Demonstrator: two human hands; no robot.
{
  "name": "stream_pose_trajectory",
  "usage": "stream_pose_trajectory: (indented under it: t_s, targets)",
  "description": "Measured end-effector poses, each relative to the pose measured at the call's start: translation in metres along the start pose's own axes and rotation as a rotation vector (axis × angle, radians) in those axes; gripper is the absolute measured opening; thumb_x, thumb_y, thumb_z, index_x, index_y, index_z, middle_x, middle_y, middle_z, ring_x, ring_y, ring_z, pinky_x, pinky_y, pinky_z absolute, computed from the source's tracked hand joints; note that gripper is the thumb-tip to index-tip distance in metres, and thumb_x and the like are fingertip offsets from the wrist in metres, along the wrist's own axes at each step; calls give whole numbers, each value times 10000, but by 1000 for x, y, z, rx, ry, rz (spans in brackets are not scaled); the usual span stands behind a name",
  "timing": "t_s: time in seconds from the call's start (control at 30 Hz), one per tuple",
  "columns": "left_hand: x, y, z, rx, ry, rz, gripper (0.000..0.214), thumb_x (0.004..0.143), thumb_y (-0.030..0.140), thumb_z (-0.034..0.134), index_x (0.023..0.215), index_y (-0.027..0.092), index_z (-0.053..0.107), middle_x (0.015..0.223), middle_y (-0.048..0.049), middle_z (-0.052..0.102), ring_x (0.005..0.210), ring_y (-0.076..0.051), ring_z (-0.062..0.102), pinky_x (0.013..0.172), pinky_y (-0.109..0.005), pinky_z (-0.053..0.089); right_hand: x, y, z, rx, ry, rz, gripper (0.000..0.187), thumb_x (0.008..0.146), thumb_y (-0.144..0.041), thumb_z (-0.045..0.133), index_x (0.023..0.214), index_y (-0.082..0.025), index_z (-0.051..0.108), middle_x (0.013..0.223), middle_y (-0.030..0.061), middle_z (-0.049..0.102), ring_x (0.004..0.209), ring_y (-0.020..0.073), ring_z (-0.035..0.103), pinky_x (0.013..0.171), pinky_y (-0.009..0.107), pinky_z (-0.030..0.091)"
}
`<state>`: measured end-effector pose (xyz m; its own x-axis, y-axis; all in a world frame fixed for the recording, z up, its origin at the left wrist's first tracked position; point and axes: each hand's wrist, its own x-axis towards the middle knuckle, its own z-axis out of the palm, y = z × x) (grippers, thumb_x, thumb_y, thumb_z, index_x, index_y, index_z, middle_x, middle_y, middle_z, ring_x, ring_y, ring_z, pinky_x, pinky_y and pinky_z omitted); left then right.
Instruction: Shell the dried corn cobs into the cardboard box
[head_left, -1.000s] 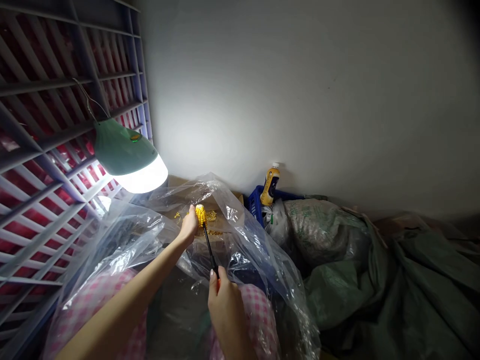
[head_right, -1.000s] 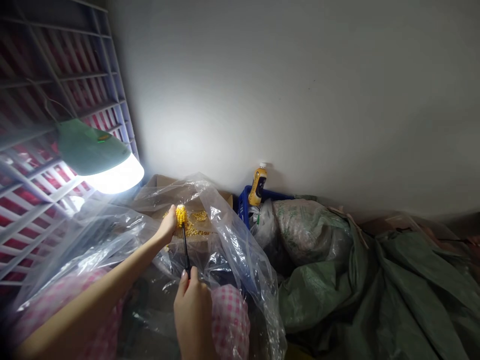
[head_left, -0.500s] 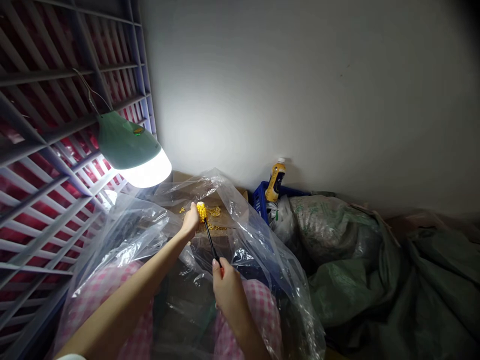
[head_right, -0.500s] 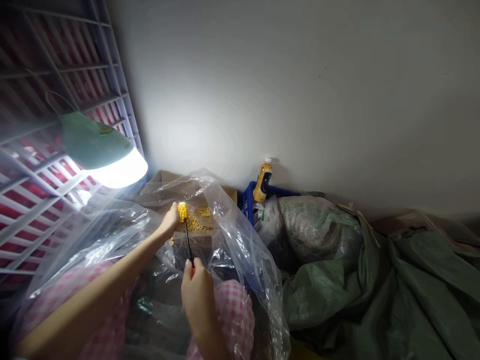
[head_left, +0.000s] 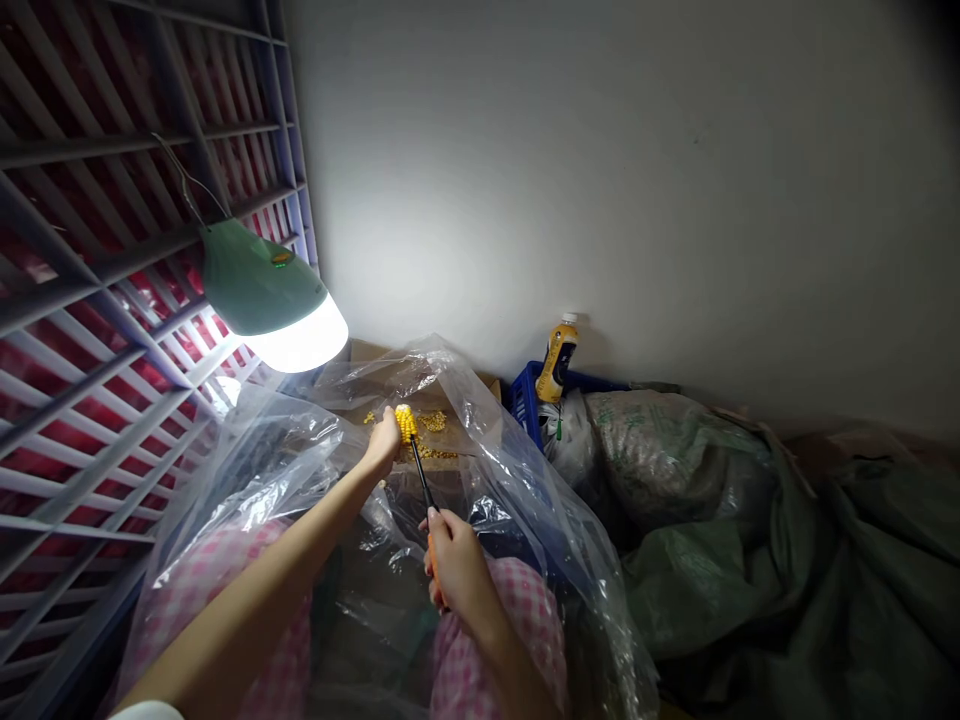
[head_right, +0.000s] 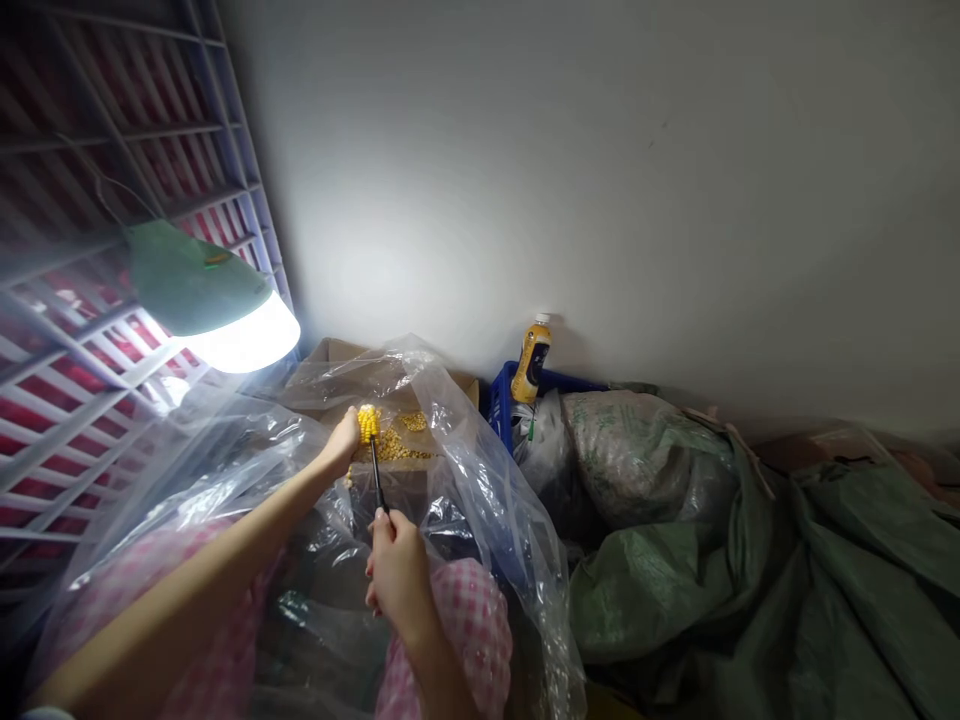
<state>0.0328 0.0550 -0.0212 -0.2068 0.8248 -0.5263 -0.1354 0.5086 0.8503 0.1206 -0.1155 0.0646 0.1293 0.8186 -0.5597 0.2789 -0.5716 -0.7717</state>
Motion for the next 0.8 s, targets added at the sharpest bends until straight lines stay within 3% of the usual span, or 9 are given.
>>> stream_pose_trajectory:
  t_s: [0.07,0.13,0.3,0.37,0.43,0.57,0.63,0.8]
  targets:
    - [-1,1,1,60,25,-18,510,817,500,346,908,74,611,869,-172,673,807,-258,631,641,-295,462,5,-2,-5,256,-156,120,384,871,-447,183,952,-200,465,519,-70,378,293,61,291,316,184,262]
    - [-2,3,1,116,43,-24,529,826,498,317,922,69,609,898,-174,670,835,-261,628,664,-303,464,9,-2,-10,241,-166,120,394,868,-459,186,968,-201,467,517,-71,383,283,59,288,305,180,254]
    - [-9,10,-1,229,48,5,530,835,467,300,901,55,626,1019,-215,638,998,-295,576,798,-325,431,11,-2,-13,-469,194,-142,283,862,-351,310,782,-182,521,574,14,487,481,138,509,439,224,343]
    - [-11,10,-1,258,46,17,523,835,454,300,882,53,634,1039,-225,630,1026,-307,561,828,-331,417,10,-1,-9,-555,265,-182,253,859,-313,325,755,-182,515,593,34,501,565,162,543,483,233,358]
    - [-13,11,-1,276,50,19,522,837,442,289,874,54,636,1044,-227,628,1029,-311,560,832,-335,416,10,-1,-5,-400,186,-100,261,869,-330,297,776,-189,495,567,8,473,467,134,505,427,218,340]
    - [-12,12,-3,294,68,25,504,836,420,283,861,58,633,1054,-232,623,1034,-301,561,825,-328,422,14,-3,-5,151,-123,149,325,881,-426,198,868,-214,444,499,-66,387,278,68,306,306,186,270]
    - [-11,12,-4,299,74,29,498,828,426,290,837,65,633,1018,-229,638,1007,-299,576,801,-327,434,17,-4,-9,179,-166,166,324,878,-436,206,857,-218,444,481,-71,383,269,68,293,297,184,257]
    - [-8,7,-7,308,72,36,488,810,443,299,786,83,629,932,-215,666,937,-308,606,750,-336,453,23,-7,-17,-281,137,-120,232,828,-340,403,653,-190,431,509,-43,397,322,62,348,338,181,232]
